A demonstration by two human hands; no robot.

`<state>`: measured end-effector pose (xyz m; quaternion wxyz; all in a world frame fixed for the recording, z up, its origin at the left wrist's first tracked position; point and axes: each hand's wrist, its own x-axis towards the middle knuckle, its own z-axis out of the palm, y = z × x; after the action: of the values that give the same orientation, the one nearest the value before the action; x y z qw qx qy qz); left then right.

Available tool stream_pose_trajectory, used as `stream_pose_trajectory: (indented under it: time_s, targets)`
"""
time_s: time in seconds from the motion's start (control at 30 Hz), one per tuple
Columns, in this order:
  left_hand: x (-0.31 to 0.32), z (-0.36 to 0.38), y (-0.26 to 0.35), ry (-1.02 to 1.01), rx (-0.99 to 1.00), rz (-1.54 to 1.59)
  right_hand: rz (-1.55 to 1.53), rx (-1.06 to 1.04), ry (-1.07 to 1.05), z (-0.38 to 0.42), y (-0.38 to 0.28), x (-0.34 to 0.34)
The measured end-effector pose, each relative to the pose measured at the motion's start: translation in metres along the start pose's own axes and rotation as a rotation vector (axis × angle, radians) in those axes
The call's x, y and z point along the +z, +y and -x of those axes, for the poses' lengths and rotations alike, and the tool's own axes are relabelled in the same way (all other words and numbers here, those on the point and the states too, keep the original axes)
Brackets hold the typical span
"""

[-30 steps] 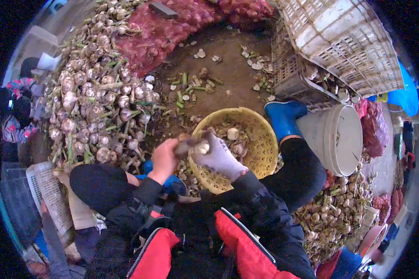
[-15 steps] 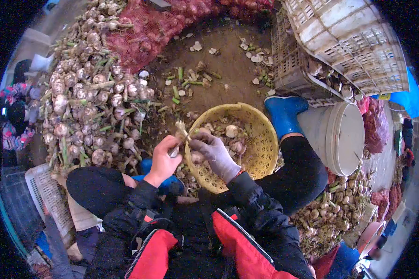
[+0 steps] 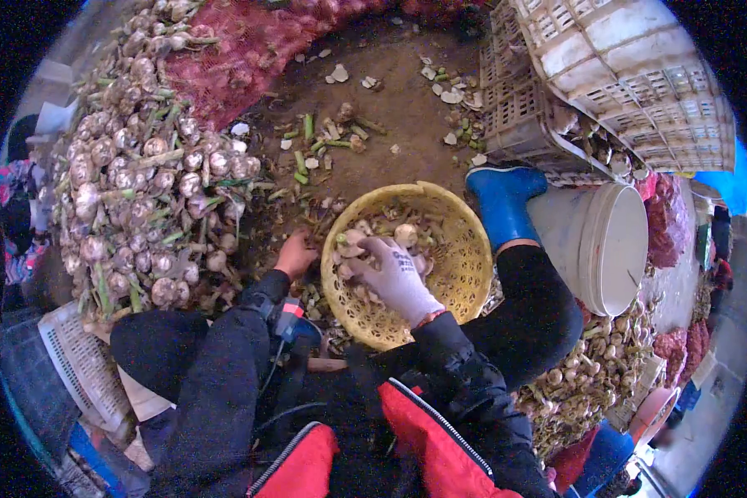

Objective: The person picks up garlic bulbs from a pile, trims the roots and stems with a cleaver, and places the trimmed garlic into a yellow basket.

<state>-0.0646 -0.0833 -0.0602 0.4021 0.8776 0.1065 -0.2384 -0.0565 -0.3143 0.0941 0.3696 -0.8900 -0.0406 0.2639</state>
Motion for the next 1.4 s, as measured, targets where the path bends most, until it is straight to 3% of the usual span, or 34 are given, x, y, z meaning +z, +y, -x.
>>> stream_pose_trajectory:
  time_s: [0.07,0.13,0.2,0.27,0.33,0.37,0.4,0.47,0.5,0.57,0.63,0.67,0.7,0.73,0.87,0.93,1.0,1.07,1.13,1.2,1.23,1.3,1.33,1.37,1.4]
  targets:
    - [0.012,-0.008,-0.008,0.039,0.074,-0.02,-0.166,-0.003,0.022,-0.002,-0.01,-0.002]
    - [0.005,-0.005,-0.002,0.07,-0.069,0.309,-0.182,0.029,-0.025,-0.004,-0.015,-0.005]
    - [-0.031,0.006,0.034,-0.051,-0.152,0.277,-0.181,0.02,-0.018,-0.005,-0.012,0.003]
    - [-0.034,0.026,0.054,0.332,-0.068,0.57,-0.298,-0.063,-0.017,-0.007,-0.001,0.025]
    - [-0.062,0.067,0.125,0.146,0.036,0.786,-0.334,-0.142,0.094,-0.008,-0.008,0.043]
    - [-0.061,0.077,0.124,0.016,0.019,0.89,-0.638,-0.112,0.008,-0.007,-0.013,0.043]
    - [-0.072,0.092,0.139,-0.086,-0.008,0.983,-0.639,-0.119,0.013,-0.006,-0.018,0.035]
    - [-0.088,0.101,0.139,-0.08,0.017,0.566,-0.735,-0.133,-0.05,-0.003,-0.031,0.006]
    - [-0.086,0.103,0.139,-0.081,0.025,0.562,-0.9,-0.102,-0.151,-0.001,-0.031,0.0]
    - [-0.081,0.107,0.142,0.267,0.595,0.028,-0.866,-0.18,-0.151,0.002,-0.021,0.0]
    - [-0.083,0.115,0.144,0.247,0.63,-0.041,-0.731,-0.31,-0.065,0.004,-0.017,0.01]
    - [-0.086,0.118,0.146,0.217,0.663,-0.11,-0.44,-0.52,0.023,0.004,-0.016,0.009]
    - [-0.088,0.122,0.148,0.178,0.691,-0.149,-0.513,-0.402,0.004,0.008,-0.014,0.008]
    - [-0.087,0.124,0.149,0.181,0.69,-0.152,-0.583,-0.284,-0.014,0.014,-0.026,-0.002]
    - [-0.085,0.125,0.142,0.188,0.591,-0.188,-0.588,-0.364,-0.073,0.012,-0.017,-0.001]
    - [-0.081,0.125,0.14,0.202,0.542,-0.182,-0.794,-0.265,-0.172,0.016,-0.018,-0.001]
    - [-0.08,0.124,0.14,0.211,0.502,-0.157,-0.782,-0.275,-0.182,0.021,-0.023,-0.007]
    - [-0.076,0.117,0.128,0.203,0.476,-0.16,-1.533,0.104,-0.388,0.021,-0.032,-0.006]
    - [-0.078,0.11,0.112,0.193,0.462,-0.169,-1.592,0.18,-0.28,0.024,-0.035,-0.002]
    - [-0.081,0.106,0.093,0.162,0.28,-0.256,-0.831,-0.234,-0.071,0.028,-0.028,-0.005]
    - [-0.087,0.097,0.061,0.039,0.046,-0.181,-0.801,-0.365,0.098,0.031,-0.03,-0.001]
    - [-0.087,0.094,0.054,-0.227,-0.203,0.705,-0.671,-0.355,0.049,0.025,-0.039,-0.014]
    - [-0.095,0.109,0.092,-0.348,-0.309,1.225,-0.542,-0.344,-0.009,0.024,-0.042,-0.017]
    - [-0.095,0.108,0.101,-0.384,-0.25,1.281,-0.035,-0.65,0.132,0.015,-0.035,-0.017]
    - [-0.094,0.11,0.108,-0.419,-0.197,1.336,0.157,-0.608,0.086,0.019,-0.042,-0.015]
